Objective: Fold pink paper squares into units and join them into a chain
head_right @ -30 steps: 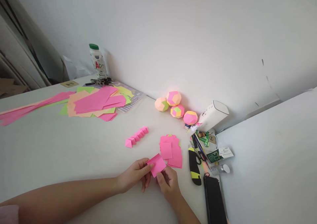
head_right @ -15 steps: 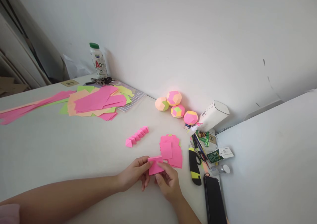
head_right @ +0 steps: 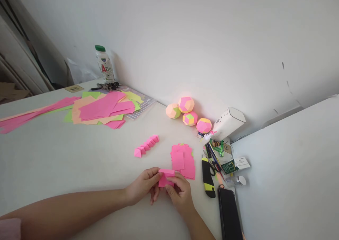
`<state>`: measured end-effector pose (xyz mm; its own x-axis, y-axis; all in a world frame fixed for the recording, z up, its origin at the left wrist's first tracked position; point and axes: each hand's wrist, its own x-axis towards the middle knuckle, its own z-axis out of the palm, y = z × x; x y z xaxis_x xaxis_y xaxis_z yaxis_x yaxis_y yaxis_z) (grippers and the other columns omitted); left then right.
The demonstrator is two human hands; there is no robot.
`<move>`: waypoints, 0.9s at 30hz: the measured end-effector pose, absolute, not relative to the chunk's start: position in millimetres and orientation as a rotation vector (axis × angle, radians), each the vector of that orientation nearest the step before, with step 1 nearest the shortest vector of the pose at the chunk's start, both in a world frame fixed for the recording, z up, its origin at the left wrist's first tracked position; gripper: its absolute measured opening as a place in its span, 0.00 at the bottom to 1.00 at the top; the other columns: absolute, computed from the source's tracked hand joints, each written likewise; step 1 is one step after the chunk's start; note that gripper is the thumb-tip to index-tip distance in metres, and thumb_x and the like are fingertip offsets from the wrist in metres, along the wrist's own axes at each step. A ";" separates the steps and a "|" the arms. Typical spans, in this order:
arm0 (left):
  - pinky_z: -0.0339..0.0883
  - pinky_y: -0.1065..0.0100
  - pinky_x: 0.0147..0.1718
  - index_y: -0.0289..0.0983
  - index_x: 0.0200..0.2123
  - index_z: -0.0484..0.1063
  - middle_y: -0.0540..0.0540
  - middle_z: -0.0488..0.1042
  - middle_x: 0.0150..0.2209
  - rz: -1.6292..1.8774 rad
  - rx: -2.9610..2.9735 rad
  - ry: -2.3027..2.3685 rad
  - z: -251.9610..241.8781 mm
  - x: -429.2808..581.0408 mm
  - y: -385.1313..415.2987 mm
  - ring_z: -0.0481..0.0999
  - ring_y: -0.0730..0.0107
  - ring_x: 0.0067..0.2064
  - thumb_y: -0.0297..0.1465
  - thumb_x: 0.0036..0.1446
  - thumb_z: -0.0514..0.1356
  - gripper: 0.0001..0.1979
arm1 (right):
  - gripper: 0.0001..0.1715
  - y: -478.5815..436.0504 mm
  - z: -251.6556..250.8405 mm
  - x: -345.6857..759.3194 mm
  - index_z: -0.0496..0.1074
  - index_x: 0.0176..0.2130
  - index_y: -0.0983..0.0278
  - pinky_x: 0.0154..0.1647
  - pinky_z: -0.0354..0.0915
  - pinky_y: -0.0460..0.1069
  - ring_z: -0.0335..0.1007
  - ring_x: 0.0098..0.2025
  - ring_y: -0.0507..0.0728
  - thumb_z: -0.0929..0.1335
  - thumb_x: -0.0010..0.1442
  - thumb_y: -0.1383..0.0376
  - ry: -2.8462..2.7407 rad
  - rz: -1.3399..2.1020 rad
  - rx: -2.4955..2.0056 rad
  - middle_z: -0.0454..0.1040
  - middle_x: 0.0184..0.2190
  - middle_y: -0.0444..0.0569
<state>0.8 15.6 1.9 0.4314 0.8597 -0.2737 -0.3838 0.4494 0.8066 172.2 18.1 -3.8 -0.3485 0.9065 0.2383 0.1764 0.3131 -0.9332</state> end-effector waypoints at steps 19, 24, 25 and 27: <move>0.63 0.74 0.11 0.36 0.29 0.63 0.52 0.69 0.22 0.813 0.785 0.778 3.3 -0.5 16.7 0.69 0.75 0.15 0.46 0.52 0.56 0.18 | 0.07 19.3 -0.4 168.4 0.76 0.35 0.62 0.23 0.66 0.45 0.68 0.28 0.54 0.68 0.56 0.63 -1.767 1.081 -1.034 0.72 0.31 0.49; 0.64 0.73 0.12 0.35 0.29 0.63 0.51 0.70 0.24 0.766 0.846 0.759 -0.7 -0.3 15.6 0.70 0.75 0.16 0.46 0.53 0.54 0.18 | 0.07 20.1 1.5 168.7 0.74 0.33 0.63 0.22 0.64 0.45 0.66 0.26 0.53 0.68 0.57 0.63 -1.733 1.069 -1.057 0.71 0.31 0.49; 0.64 0.73 0.12 0.35 0.30 0.63 0.51 0.70 0.24 0.759 0.852 0.755 -0.4 -0.4 15.2 0.70 0.75 0.16 0.46 0.53 0.54 0.18 | 0.06 20.3 1.1 169.0 0.74 0.32 0.63 0.21 0.64 0.45 0.66 0.25 0.52 0.68 0.57 0.63 -1.719 1.075 -1.069 0.71 0.31 0.48; 0.64 0.73 0.13 0.35 0.30 0.63 0.50 0.70 0.26 0.754 0.862 0.746 1.5 -1.0 14.2 0.70 0.75 0.16 0.46 0.54 0.53 0.18 | 0.06 20.5 0.7 169.2 0.74 0.30 0.64 0.21 0.63 0.45 0.65 0.24 0.52 0.68 0.56 0.64 -1.691 1.094 -1.097 0.70 0.29 0.47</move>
